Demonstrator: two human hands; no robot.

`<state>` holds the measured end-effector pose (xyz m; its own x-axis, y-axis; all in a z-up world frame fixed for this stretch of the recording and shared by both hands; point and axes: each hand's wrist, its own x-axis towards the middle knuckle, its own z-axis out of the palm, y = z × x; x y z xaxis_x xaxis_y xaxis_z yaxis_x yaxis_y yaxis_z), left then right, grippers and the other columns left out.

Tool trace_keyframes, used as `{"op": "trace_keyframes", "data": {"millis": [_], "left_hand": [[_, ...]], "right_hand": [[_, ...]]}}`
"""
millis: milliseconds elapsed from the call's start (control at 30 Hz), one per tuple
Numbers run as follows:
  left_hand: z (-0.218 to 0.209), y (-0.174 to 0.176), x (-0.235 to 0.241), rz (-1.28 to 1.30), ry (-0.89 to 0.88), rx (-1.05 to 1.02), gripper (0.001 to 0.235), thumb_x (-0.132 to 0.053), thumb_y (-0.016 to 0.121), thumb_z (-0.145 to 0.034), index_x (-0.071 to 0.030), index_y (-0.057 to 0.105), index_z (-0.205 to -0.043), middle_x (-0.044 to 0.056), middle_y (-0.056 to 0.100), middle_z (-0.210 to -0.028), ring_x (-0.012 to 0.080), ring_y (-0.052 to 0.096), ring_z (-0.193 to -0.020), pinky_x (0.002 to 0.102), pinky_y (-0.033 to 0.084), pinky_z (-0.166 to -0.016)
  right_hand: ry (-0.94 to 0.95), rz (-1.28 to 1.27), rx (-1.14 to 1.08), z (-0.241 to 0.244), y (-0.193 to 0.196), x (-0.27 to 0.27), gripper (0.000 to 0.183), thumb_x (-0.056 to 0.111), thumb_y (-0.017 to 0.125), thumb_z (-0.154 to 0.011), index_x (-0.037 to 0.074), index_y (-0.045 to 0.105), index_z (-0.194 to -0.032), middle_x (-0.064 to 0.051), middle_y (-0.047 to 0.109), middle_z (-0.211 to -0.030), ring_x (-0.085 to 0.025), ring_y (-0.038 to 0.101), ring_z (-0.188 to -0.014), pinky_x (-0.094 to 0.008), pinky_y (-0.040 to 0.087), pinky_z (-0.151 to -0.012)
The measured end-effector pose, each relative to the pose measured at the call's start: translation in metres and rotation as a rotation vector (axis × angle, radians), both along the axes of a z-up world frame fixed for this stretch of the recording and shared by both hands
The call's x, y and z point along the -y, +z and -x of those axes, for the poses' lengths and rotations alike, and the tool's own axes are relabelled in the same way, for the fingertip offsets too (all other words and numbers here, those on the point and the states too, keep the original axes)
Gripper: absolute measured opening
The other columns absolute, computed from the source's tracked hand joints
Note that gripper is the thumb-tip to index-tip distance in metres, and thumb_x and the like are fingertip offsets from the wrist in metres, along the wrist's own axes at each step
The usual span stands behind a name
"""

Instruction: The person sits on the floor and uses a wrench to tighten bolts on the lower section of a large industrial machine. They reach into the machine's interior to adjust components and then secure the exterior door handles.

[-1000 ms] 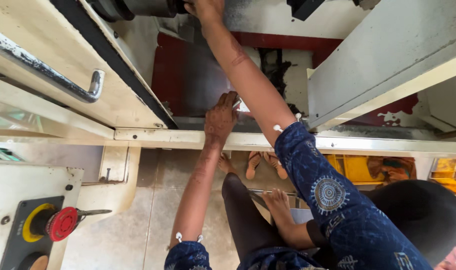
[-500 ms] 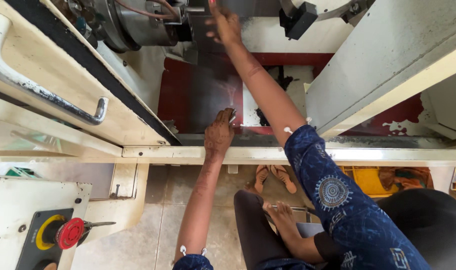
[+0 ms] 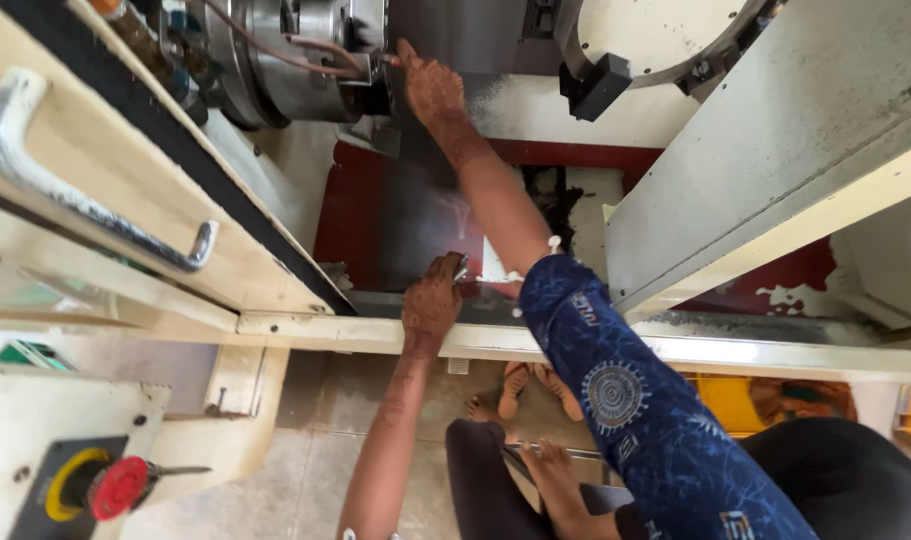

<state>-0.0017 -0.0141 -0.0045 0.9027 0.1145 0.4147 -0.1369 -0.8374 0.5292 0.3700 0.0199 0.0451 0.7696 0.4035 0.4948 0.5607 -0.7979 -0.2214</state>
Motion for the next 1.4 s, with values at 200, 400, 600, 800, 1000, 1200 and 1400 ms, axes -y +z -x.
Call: {"op": "trace_keyframes", "data": {"millis": [200,400,600,800,1000,1200,1400], "left_hand": [[0.004,0.009,-0.004,-0.012,0.067,-0.037,0.043,-0.003,0.063,-0.083,-0.014,0.057,-0.124,0.01,0.068,-0.117,0.0362,0.071,-0.089,0.047,0.058,-0.072],[-0.002,-0.006,-0.004,0.016,0.052,0.069,0.042,-0.001,0.062,-0.086,-0.016,0.06,-0.126,0.007,0.071,-0.121,0.0339,0.071,-0.098,0.045,0.058,-0.079],[-0.011,-0.03,-0.013,-0.029,0.029,0.111,0.043,-0.001,0.061,-0.087,-0.019,0.067,-0.125,0.002,0.072,-0.126,0.0297,0.072,-0.102,0.042,0.058,-0.086],[0.015,-0.004,0.017,0.064,0.034,0.421,0.04,0.011,0.056,-0.081,-0.007,0.072,-0.113,0.012,0.074,-0.11,0.0274,0.074,-0.098,0.037,0.061,-0.087],[0.048,0.042,0.149,0.534,-0.136,0.87,0.014,0.005,0.05,-0.1,-0.001,0.058,-0.109,0.016,0.061,-0.105,0.0265,0.067,-0.089,0.034,0.06,-0.076],[0.058,0.064,0.309,0.992,-0.496,0.708,0.008,-0.006,0.051,-0.105,-0.003,0.049,-0.112,0.014,0.058,-0.106,0.0236,0.06,-0.094,0.035,0.058,-0.083],[0.069,0.077,0.399,1.117,-0.511,0.289,0.021,-0.021,0.054,-0.109,0.0,0.051,-0.115,0.015,0.062,-0.108,0.0249,0.061,-0.101,0.04,0.052,-0.098]], "right_hand": [[0.147,-0.128,-0.013,0.058,0.047,0.022,0.045,0.03,0.045,-0.11,0.026,0.037,-0.154,-0.023,0.072,-0.11,-0.042,0.071,-0.094,-0.054,0.055,-0.071],[0.429,-0.636,-0.211,0.268,0.092,0.176,0.068,0.021,0.064,-0.107,0.012,0.027,-0.164,-0.007,0.068,-0.087,-0.015,0.065,-0.079,-0.033,0.055,-0.079],[0.129,-1.013,-0.66,0.498,0.034,0.347,0.023,0.017,0.063,-0.1,-0.001,0.067,-0.113,-0.009,0.071,-0.08,-0.011,0.067,-0.069,-0.028,0.055,-0.061],[0.168,-0.574,-0.833,0.615,0.0,0.474,0.021,0.017,0.063,-0.096,0.007,0.069,-0.113,-0.007,0.075,-0.086,-0.014,0.077,-0.073,-0.031,0.062,-0.063],[0.031,-0.509,-0.429,0.611,0.024,0.527,0.023,0.015,0.069,-0.094,0.005,0.07,-0.114,-0.014,0.073,-0.091,-0.029,0.072,-0.078,-0.039,0.056,-0.067],[0.028,-0.657,-0.197,0.551,0.056,0.52,0.027,0.005,0.064,-0.099,0.006,0.062,-0.126,-0.013,0.068,-0.122,-0.03,0.069,-0.109,-0.041,0.058,-0.086],[-0.065,-0.671,-0.386,0.507,0.056,0.526,0.056,0.0,0.073,-0.08,0.004,0.051,-0.131,-0.02,0.066,-0.113,-0.039,0.068,-0.106,-0.046,0.055,-0.087]]}}
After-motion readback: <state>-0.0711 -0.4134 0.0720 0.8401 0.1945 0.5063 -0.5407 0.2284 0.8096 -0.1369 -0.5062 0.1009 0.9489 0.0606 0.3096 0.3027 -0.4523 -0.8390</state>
